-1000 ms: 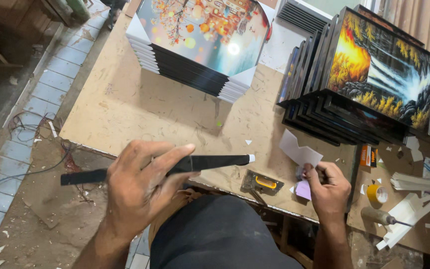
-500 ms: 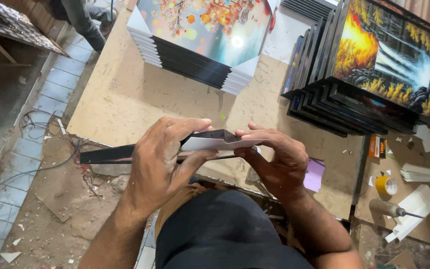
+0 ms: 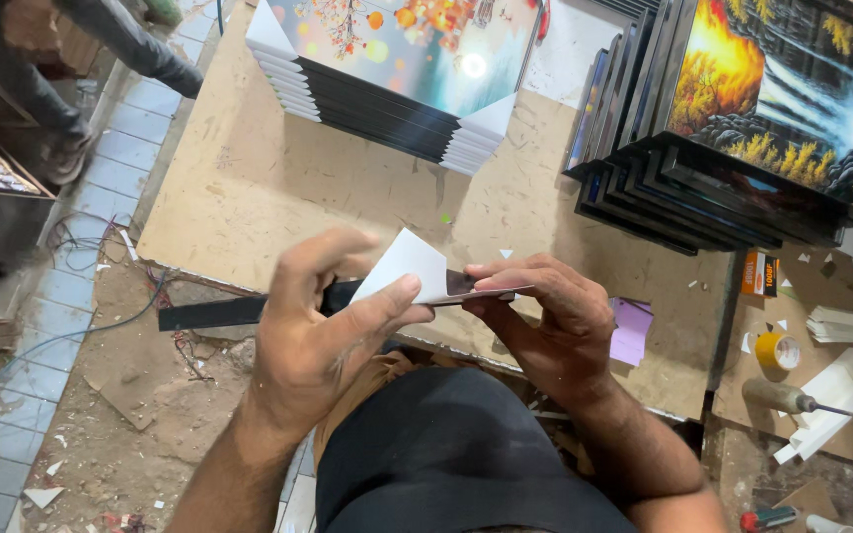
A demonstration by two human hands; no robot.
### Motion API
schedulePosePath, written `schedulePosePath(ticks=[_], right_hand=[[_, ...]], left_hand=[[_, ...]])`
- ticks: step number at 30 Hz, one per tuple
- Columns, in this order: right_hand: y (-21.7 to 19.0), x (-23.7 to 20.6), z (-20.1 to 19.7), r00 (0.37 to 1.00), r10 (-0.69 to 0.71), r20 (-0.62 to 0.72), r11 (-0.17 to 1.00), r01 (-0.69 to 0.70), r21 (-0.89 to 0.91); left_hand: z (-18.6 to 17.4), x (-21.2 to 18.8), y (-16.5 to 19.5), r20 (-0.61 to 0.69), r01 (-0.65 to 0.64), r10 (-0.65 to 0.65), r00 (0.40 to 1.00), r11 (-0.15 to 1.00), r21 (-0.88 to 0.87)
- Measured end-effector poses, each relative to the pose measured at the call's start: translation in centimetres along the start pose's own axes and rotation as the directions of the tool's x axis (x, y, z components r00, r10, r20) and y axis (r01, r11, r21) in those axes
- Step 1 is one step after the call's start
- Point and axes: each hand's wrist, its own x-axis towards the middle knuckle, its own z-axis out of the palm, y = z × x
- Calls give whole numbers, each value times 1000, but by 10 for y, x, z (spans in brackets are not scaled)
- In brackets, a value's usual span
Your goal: The person assembles picture frames by applying white corner pieces to black frame edges, then uses a handheld stapler to secure them. The person repeatedly flips the frames to work on each corner and stacks completed frames on the table.
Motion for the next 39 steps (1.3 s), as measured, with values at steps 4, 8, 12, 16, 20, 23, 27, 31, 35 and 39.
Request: schedulePosePath(ticks=[4, 8, 12, 16, 20, 23, 27, 31, 35, 39], right_hand=[[-15, 3, 1, 1000, 8, 14, 985, -5, -171], [-13, 6, 2, 996, -71, 60, 994, 75, -75], [12, 17, 2, 961, 42, 273, 932, -137, 336], [30, 28, 5, 796, 108, 595, 568, -541, 621], [28, 32, 13, 619, 254, 743, 484, -747, 457], [28, 25, 21, 654, 323, 684, 567, -712, 414], [52, -3, 23, 981, 158, 113, 987, -153, -50], [107, -50, 7, 974, 116, -196, 846, -200, -494], [161, -121, -17, 839, 537, -92, 560, -436, -704], [186, -181, -23, 782, 620, -61, 385, -372, -845]], left_hand=[[-9, -2, 3, 68, 29, -27, 997, 999, -29], [-11, -10, 9, 106, 4, 1, 994, 999, -48], [-10, -16, 15, 102, 41, -35, 994, 997, -65], [-12, -17, 20, 160, 78, -71, 985, 996, -36], [-15, -16, 26, 256, 86, -84, 963, 996, 3], [-18, -11, 28, 290, 125, -127, 949, 992, 26], [-27, 1, 17, 225, 165, -186, 957, 980, 109], [-34, -5, 3, 55, 251, -279, 959, 921, 299], [4, -37, -19, 226, 66, -149, 963, 939, 338], [83, -85, -58, 350, 185, -278, 894, 943, 275]])
